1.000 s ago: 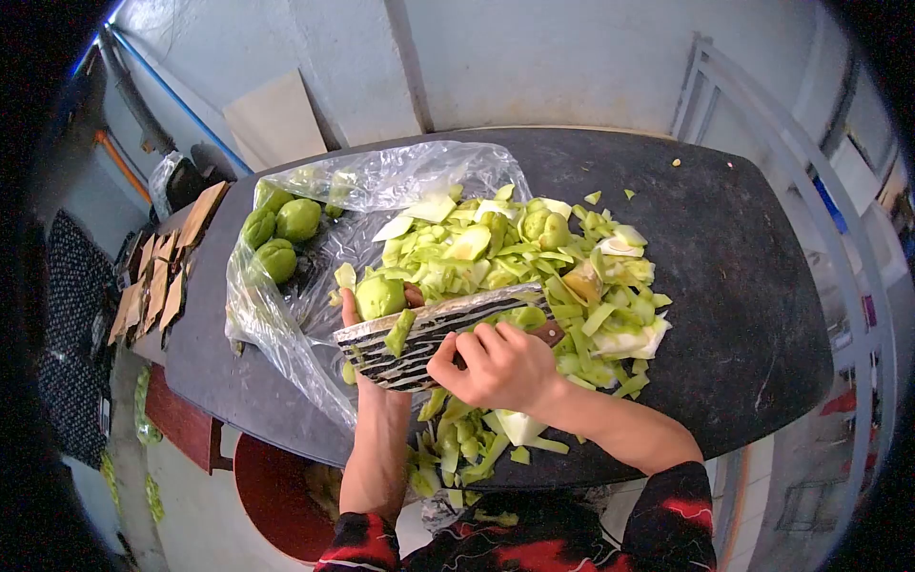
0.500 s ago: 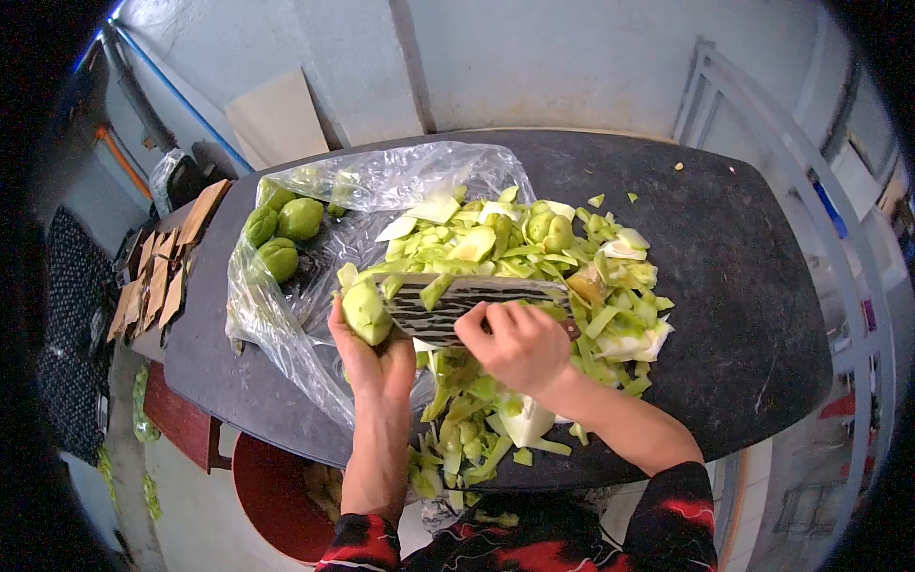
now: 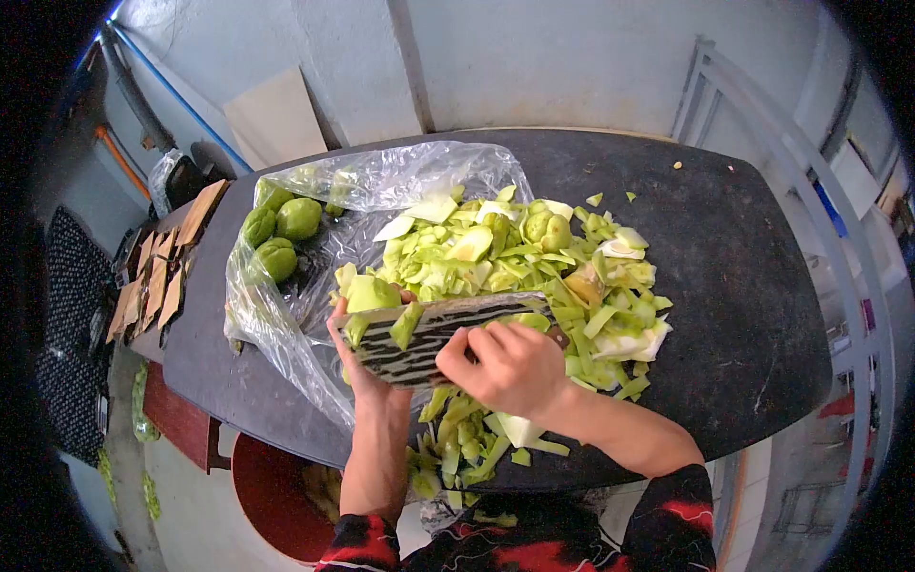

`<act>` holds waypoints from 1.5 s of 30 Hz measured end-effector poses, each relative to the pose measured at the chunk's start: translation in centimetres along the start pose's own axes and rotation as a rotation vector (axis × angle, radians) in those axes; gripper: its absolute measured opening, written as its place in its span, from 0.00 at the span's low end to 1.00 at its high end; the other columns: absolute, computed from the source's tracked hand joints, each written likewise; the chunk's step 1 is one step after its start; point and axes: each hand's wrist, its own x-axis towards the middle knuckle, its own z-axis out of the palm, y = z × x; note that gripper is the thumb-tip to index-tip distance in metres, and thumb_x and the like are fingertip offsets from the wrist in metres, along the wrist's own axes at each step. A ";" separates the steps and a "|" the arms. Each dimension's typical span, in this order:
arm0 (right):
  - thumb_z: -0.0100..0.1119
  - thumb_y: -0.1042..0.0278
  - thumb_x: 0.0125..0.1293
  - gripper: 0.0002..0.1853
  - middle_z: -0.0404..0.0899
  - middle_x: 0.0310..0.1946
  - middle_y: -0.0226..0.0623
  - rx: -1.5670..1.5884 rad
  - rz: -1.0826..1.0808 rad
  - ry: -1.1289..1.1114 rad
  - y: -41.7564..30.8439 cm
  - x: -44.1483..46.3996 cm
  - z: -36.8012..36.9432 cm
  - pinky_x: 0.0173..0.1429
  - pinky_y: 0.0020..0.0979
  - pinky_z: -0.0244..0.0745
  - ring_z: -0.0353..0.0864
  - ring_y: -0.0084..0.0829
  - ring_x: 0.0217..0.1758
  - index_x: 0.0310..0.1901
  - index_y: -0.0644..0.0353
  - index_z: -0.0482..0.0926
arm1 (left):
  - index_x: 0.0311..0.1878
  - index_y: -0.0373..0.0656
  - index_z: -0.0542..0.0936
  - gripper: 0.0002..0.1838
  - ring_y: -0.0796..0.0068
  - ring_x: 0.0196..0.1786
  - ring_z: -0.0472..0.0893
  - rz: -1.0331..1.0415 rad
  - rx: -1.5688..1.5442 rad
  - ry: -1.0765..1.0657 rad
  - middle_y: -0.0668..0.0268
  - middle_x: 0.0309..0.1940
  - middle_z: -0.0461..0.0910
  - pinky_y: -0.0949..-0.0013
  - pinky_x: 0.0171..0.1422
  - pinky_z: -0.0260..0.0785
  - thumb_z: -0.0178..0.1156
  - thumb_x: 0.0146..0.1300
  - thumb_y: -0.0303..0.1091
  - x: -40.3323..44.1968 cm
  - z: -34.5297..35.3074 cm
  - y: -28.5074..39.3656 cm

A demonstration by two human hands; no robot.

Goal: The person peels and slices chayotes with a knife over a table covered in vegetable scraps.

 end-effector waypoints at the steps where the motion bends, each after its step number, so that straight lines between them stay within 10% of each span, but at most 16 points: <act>1: 0.58 0.79 0.47 0.08 0.69 0.20 0.31 0.002 0.001 -0.001 0.3 -0.2 0.2 0.23 0.27 0.70 0.74 0.28 0.21 0.32 0.61 0.76 | 0.55 0.42 0.77 0.25 0.63 0.48 0.81 0.047 0.039 0.059 0.58 0.44 0.81 0.59 0.55 0.77 0.50 0.71 0.54 0.2 0.3 0.0; 13: 0.58 0.76 0.55 0.06 0.76 0.21 0.32 0.218 0.315 -0.222 3.4 -0.5 0.1 0.26 0.34 0.77 0.82 0.37 0.25 0.30 0.56 0.70 | 0.64 0.49 0.72 0.27 0.63 0.51 0.79 -0.139 0.057 -0.234 0.61 0.50 0.80 0.60 0.52 0.74 0.51 0.66 0.51 0.9 -1.5 1.0; 17: 0.58 0.76 0.54 0.05 0.74 0.20 0.30 0.200 0.200 -0.145 2.5 0.1 -0.8 0.25 0.32 0.76 0.81 0.33 0.23 0.31 0.56 0.72 | 0.62 0.43 0.74 0.27 0.63 0.45 0.79 0.041 -0.099 0.215 0.59 0.43 0.80 0.61 0.50 0.74 0.48 0.69 0.53 1.2 0.7 0.6; 24: 0.58 0.76 0.52 0.03 0.62 0.18 0.25 -0.057 -0.158 0.048 0.5 -0.3 0.6 0.21 0.23 0.62 0.68 0.23 0.20 0.30 0.58 0.76 | 0.50 0.39 0.76 0.26 0.62 0.41 0.76 -0.090 -0.287 -0.050 0.58 0.38 0.75 0.60 0.54 0.72 0.55 0.64 0.55 1.7 -2.0 0.4; 37: 0.61 0.76 0.46 0.10 0.72 0.21 0.32 0.109 0.056 -0.042 1.6 -0.7 1.2 0.26 0.30 0.73 0.77 0.31 0.23 0.34 0.62 0.77 | 0.54 0.44 0.78 0.27 0.62 0.49 0.81 -0.023 -0.101 0.070 0.57 0.43 0.82 0.57 0.59 0.72 0.49 0.66 0.57 0.6 -0.3 0.4; 45: 0.58 0.74 0.55 0.04 0.72 0.19 0.30 0.189 0.143 -0.101 1.9 0.0 0.0 0.25 0.31 0.76 0.80 0.30 0.22 0.32 0.56 0.74 | 0.56 0.43 0.79 0.31 0.67 0.39 0.81 -0.093 -0.019 -0.003 0.59 0.44 0.83 0.66 0.43 0.76 0.53 0.60 0.59 0.5 -0.9 1.2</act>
